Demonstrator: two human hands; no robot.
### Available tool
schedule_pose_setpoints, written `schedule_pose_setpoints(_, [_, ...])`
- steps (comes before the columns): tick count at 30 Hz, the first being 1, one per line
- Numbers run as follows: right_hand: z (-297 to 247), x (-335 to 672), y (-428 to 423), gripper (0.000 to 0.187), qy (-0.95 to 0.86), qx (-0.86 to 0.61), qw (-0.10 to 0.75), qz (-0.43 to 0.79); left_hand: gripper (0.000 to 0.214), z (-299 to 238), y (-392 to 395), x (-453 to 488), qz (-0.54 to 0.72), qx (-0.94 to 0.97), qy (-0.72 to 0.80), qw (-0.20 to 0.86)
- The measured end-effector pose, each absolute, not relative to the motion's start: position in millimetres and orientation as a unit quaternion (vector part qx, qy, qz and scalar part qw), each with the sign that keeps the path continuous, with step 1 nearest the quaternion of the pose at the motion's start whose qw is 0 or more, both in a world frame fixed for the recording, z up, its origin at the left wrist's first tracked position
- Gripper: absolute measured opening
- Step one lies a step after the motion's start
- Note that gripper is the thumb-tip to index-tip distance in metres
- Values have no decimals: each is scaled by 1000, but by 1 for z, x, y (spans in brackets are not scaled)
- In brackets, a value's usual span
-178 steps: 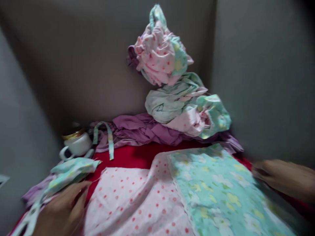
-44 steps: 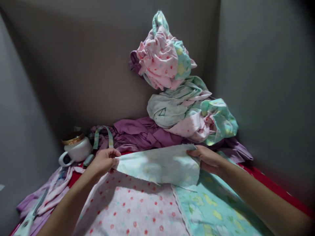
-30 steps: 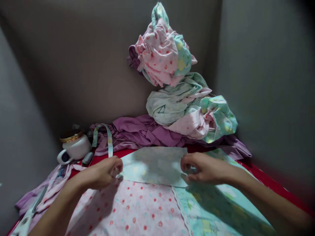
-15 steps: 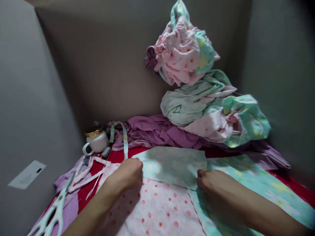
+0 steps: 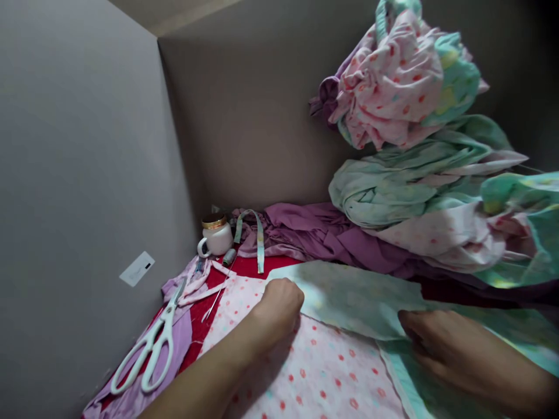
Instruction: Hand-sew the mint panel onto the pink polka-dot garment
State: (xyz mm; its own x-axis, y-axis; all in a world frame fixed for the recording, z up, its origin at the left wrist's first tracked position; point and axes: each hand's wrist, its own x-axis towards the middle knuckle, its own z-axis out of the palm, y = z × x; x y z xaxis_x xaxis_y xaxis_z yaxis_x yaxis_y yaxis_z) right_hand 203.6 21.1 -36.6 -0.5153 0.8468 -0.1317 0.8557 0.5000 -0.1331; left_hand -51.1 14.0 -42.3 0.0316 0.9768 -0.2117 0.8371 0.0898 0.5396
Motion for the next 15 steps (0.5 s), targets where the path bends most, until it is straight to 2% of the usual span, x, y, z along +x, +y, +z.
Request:
schedule_pose_setpoints(4, [-44, 214, 33, 7, 870, 486, -3, -84, 9, -34, 13, -59, 57, 700, 682, 202])
schedule_pose_setpoints(9, [-40, 219, 38, 12, 876, 475, -34, -83, 18, -14, 20, -84, 84, 737, 645, 182])
schedule_pose_setpoints(10, [-36, 220, 38, 13, 874, 473, -62, -91, 18, -9, 23, -91, 106, 745, 632, 187])
schedule_pose_setpoints(13, [-16, 223, 37, 13, 838, 476, -224, -143, 8, 8, 33, -111, 199, 752, 593, 209])
schedule_pose_setpoints(15, [-2, 226, 35, 15, 808, 463, -317, -181, 11, 19, 36, -119, 260, 742, 573, 231])
